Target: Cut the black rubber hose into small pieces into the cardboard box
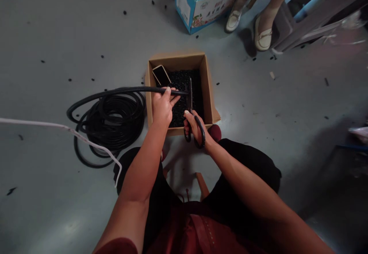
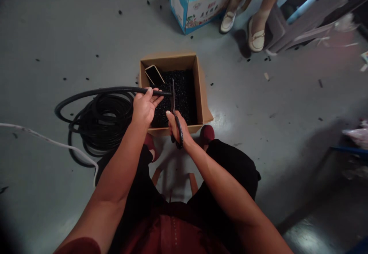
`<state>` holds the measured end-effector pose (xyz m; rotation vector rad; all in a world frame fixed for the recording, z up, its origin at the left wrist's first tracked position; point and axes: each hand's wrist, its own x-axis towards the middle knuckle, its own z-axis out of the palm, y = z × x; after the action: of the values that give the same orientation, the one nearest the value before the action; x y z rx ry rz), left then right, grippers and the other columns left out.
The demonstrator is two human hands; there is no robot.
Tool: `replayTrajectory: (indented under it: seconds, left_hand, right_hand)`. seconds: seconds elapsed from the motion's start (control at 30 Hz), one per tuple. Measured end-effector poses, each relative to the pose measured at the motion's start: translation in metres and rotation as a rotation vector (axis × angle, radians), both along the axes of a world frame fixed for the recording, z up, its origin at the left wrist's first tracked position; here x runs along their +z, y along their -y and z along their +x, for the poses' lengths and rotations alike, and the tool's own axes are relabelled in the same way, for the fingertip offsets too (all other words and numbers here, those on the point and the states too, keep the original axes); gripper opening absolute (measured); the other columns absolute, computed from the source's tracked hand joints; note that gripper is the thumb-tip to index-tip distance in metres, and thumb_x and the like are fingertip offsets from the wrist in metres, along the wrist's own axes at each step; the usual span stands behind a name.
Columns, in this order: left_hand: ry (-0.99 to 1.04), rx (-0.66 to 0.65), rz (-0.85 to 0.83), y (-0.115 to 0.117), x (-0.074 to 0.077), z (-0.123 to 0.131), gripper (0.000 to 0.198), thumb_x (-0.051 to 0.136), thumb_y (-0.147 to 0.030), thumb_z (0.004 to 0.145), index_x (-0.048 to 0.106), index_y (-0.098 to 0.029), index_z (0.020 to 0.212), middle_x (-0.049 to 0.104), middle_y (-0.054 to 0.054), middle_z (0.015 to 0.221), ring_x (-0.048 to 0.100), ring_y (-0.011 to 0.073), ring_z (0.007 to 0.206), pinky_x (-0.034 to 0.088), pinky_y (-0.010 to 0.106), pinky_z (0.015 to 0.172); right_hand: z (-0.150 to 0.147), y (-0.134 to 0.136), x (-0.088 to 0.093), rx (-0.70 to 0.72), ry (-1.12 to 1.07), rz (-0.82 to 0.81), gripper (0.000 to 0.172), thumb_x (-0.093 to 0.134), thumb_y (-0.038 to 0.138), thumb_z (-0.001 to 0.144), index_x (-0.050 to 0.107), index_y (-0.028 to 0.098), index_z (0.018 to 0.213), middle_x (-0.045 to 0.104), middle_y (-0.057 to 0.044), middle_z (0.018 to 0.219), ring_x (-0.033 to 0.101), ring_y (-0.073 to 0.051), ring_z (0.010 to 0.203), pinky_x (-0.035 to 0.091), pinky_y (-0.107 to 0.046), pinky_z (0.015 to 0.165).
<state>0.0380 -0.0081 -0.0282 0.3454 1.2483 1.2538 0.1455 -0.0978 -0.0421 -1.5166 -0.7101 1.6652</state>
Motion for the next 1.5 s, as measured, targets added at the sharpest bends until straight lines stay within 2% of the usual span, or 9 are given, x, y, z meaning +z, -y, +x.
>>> replayTrajectory:
  seconds: [0.23, 0.43, 0.73, 0.87, 1.0, 1.13, 1.3, 1.43, 1.5]
  left_hand:
    - [-0.008, 0.029, -0.028, 0.000, -0.001, 0.000, 0.019, 0.072, -0.022, 0.093, 0.053, -0.022, 0.092, 0.073, 0.004, 0.094, 0.075, 0.0213, 0.109, 0.058, 0.043, 0.105]
    - [-0.016, 0.043, -0.035, -0.001, -0.005, -0.002, 0.018, 0.072, -0.021, 0.093, 0.054, -0.021, 0.092, 0.072, 0.003, 0.092, 0.075, 0.0194, 0.101, 0.060, 0.040, 0.100]
    - [-0.027, 0.051, -0.045, -0.005, -0.010, -0.008, 0.019, 0.073, -0.022, 0.092, 0.053, -0.022, 0.094, 0.074, 0.004, 0.095, 0.075, 0.0219, 0.107, 0.058, 0.043, 0.104]
    - [-0.004, 0.049, -0.042, -0.005, -0.011, -0.011, 0.018, 0.071, -0.020, 0.093, 0.053, -0.022, 0.094, 0.074, 0.003, 0.092, 0.075, 0.0206, 0.107, 0.057, 0.042, 0.104]
    - [0.020, 0.024, -0.015, -0.006, -0.010, -0.016, 0.022, 0.074, -0.025, 0.093, 0.053, -0.022, 0.097, 0.075, 0.002, 0.094, 0.076, 0.0190, 0.103, 0.059, 0.039, 0.101]
    - [0.040, -0.006, 0.025, -0.004, -0.005, -0.024, 0.026, 0.079, -0.030, 0.090, 0.055, -0.022, 0.099, 0.077, 0.002, 0.093, 0.077, 0.0185, 0.100, 0.060, 0.035, 0.096]
    - [0.028, -0.008, 0.076, 0.008, 0.011, -0.044, 0.026, 0.081, -0.030, 0.088, 0.058, -0.020, 0.093, 0.078, 0.002, 0.090, 0.078, 0.0171, 0.091, 0.061, 0.031, 0.091]
    - [0.039, -0.024, 0.124, 0.034, 0.029, -0.067, 0.028, 0.084, -0.031, 0.084, 0.060, -0.020, 0.093, 0.078, 0.002, 0.089, 0.078, 0.0172, 0.089, 0.060, 0.032, 0.093]
    - [0.055, -0.023, 0.153, 0.056, 0.035, -0.080, 0.029, 0.084, -0.029, 0.084, 0.059, -0.021, 0.095, 0.078, 0.001, 0.089, 0.077, 0.0165, 0.087, 0.060, 0.034, 0.094]
  right_hand:
    - [-0.002, 0.002, 0.007, -0.019, -0.053, -0.079, 0.048, 0.068, 0.064, 0.085, 0.039, 0.026, 0.086, 0.040, 0.009, 0.062, 0.037, -0.008, 0.048, 0.032, -0.022, 0.043]
    - [-0.002, 0.003, 0.000, -0.011, 0.010, -0.103, 0.045, 0.068, 0.061, 0.085, 0.040, 0.026, 0.084, 0.040, 0.010, 0.059, 0.035, -0.008, 0.046, 0.027, -0.021, 0.041]
    - [0.001, 0.008, -0.007, 0.052, 0.113, -0.087, 0.040, 0.065, 0.060, 0.088, 0.045, 0.025, 0.085, 0.046, 0.008, 0.061, 0.039, -0.008, 0.048, 0.030, -0.019, 0.042]
    - [0.001, 0.007, -0.008, 0.070, 0.083, -0.122, 0.041, 0.066, 0.059, 0.088, 0.044, 0.025, 0.082, 0.045, 0.008, 0.061, 0.040, -0.007, 0.044, 0.032, -0.020, 0.038]
    - [0.002, 0.006, -0.010, 0.046, 0.056, -0.167, 0.037, 0.063, 0.056, 0.093, 0.049, 0.023, 0.085, 0.047, 0.009, 0.060, 0.042, -0.007, 0.040, 0.036, -0.021, 0.036]
    - [0.006, 0.010, -0.011, 0.053, 0.077, -0.147, 0.040, 0.061, 0.061, 0.096, 0.055, 0.021, 0.092, 0.055, 0.006, 0.059, 0.050, -0.009, 0.042, 0.041, -0.020, 0.037]
    - [0.017, 0.035, -0.012, 0.099, 0.112, -0.097, 0.044, 0.057, 0.064, 0.098, 0.059, 0.020, 0.096, 0.063, 0.002, 0.060, 0.056, -0.011, 0.044, 0.046, -0.021, 0.041]
    - [0.022, 0.066, -0.009, 0.176, 0.171, -0.057, 0.045, 0.060, 0.065, 0.095, 0.059, 0.020, 0.092, 0.066, 0.000, 0.064, 0.059, -0.012, 0.048, 0.048, -0.021, 0.043]
    - [0.019, 0.086, -0.007, 0.152, 0.147, -0.055, 0.049, 0.063, 0.068, 0.091, 0.059, 0.020, 0.095, 0.067, 0.000, 0.066, 0.058, -0.012, 0.048, 0.049, -0.022, 0.044]
